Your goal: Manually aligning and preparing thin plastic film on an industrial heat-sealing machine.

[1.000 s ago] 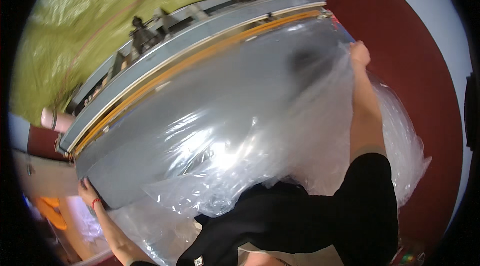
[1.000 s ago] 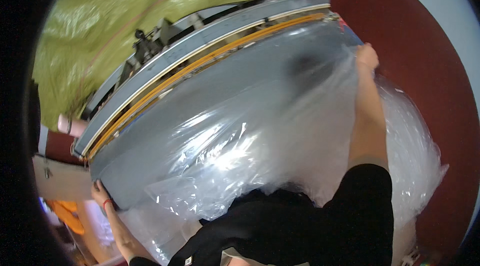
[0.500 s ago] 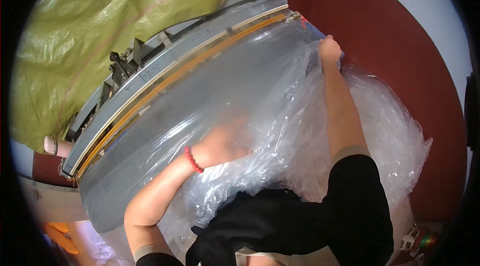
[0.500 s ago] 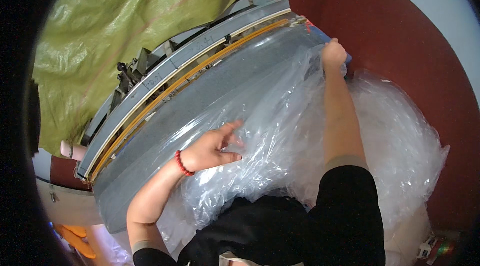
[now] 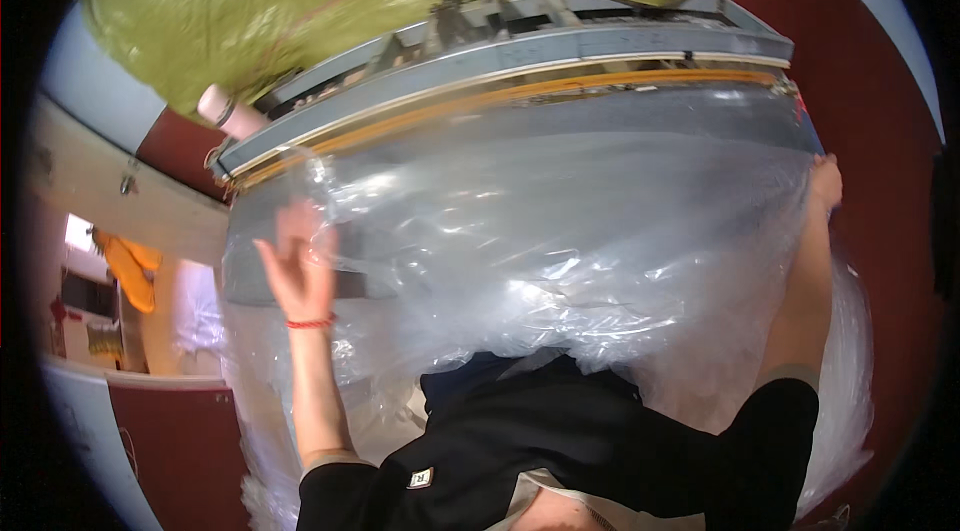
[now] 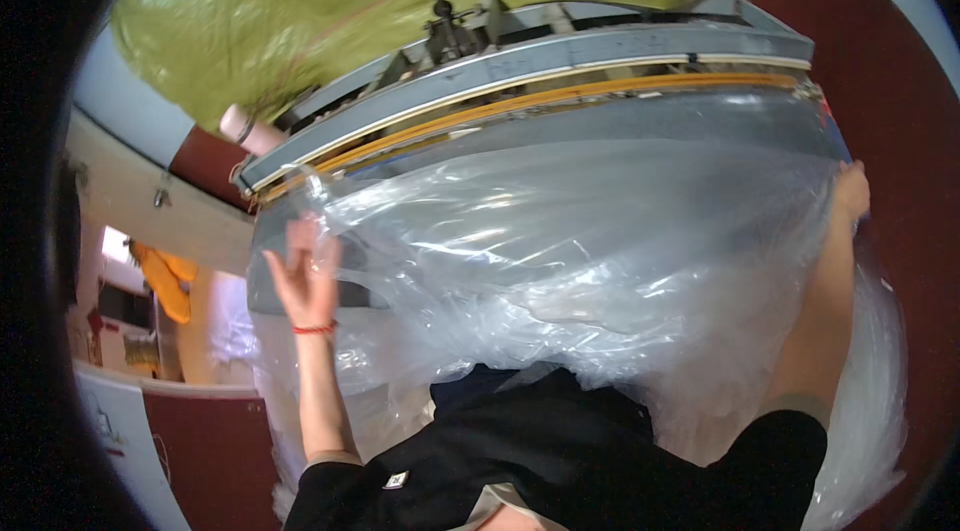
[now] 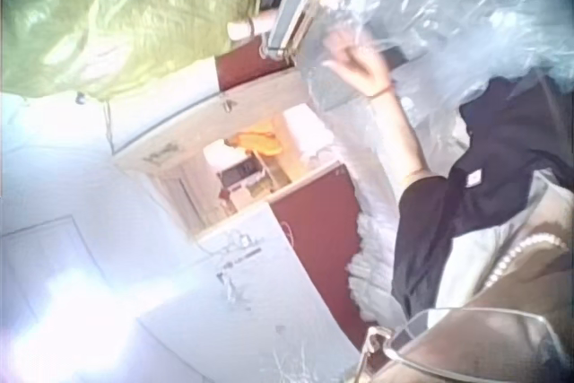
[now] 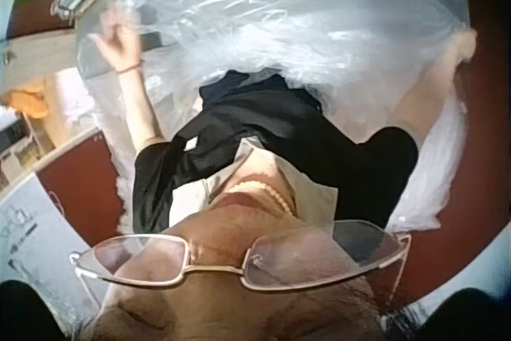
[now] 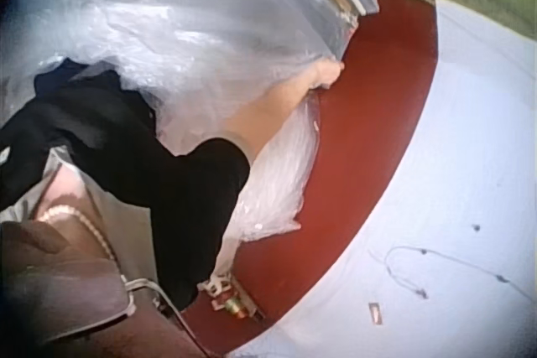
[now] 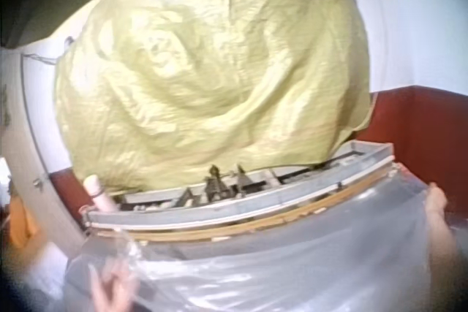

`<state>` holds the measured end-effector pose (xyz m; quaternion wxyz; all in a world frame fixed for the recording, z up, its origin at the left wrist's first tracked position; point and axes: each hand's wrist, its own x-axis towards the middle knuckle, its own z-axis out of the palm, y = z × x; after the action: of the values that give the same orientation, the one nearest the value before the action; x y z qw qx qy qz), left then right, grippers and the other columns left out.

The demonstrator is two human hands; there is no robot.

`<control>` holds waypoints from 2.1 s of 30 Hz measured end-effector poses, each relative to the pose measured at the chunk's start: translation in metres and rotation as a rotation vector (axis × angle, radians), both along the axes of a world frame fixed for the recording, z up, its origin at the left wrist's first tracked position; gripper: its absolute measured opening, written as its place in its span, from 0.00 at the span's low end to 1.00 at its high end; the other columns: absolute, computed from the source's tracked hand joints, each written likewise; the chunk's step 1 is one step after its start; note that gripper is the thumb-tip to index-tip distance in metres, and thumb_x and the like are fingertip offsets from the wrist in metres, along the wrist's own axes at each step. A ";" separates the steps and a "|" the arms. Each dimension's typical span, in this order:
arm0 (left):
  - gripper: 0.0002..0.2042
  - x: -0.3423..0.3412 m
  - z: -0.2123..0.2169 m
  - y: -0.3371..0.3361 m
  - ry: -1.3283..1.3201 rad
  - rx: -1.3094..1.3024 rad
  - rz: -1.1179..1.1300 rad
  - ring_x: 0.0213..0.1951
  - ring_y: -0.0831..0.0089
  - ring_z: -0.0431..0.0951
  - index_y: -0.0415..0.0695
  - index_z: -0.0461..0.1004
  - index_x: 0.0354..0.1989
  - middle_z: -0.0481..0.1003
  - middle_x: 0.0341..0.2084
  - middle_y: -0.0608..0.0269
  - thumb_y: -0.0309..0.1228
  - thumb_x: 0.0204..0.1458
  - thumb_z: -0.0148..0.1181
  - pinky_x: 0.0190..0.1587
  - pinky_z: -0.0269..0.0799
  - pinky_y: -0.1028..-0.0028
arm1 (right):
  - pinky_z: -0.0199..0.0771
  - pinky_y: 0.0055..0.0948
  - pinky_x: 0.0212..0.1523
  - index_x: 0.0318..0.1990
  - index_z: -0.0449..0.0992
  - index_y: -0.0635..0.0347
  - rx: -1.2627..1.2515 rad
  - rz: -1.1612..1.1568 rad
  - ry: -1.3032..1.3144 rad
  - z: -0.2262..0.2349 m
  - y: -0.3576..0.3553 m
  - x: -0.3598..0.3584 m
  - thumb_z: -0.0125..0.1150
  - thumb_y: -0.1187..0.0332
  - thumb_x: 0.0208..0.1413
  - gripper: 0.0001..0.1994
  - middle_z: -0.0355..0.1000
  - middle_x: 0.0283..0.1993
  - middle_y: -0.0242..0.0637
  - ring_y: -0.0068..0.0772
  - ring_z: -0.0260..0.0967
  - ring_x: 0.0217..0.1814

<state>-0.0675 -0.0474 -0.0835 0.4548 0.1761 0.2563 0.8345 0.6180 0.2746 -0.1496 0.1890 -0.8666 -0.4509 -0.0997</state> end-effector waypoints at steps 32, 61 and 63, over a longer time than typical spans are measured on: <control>0.13 -0.007 -0.009 -0.023 2.012 -0.484 0.457 0.46 0.55 0.65 0.37 0.67 0.41 0.66 0.44 0.50 0.22 0.43 0.52 0.49 0.60 0.70 | 0.64 0.41 0.37 0.38 0.69 0.53 -0.017 0.047 0.046 -0.001 0.006 0.003 0.43 0.51 0.52 0.17 0.70 0.39 0.41 0.48 0.66 0.41; 0.09 -0.123 -0.030 0.063 0.794 -0.640 0.659 0.16 0.86 0.57 0.48 0.61 0.18 0.57 0.13 0.74 0.29 0.50 0.43 0.17 0.51 0.83 | 0.64 0.31 0.38 0.35 0.75 0.60 0.356 0.335 0.168 0.047 0.048 -0.046 0.44 0.50 0.51 0.22 0.72 0.32 0.42 0.34 0.69 0.36; 0.10 -0.133 -0.045 0.094 0.853 -0.625 0.684 0.14 0.86 0.55 0.48 0.60 0.17 0.57 0.11 0.75 0.32 0.50 0.45 0.15 0.49 0.84 | 0.66 0.38 0.35 0.30 0.74 0.61 0.258 0.289 -0.035 0.019 0.074 -0.053 0.42 0.52 0.51 0.20 0.70 0.33 0.49 0.47 0.67 0.38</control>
<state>-0.2006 0.0467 -0.1283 0.0501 0.2604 0.6888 0.6747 0.5653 0.3481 -0.1309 0.3029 -0.7596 -0.5573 -0.1437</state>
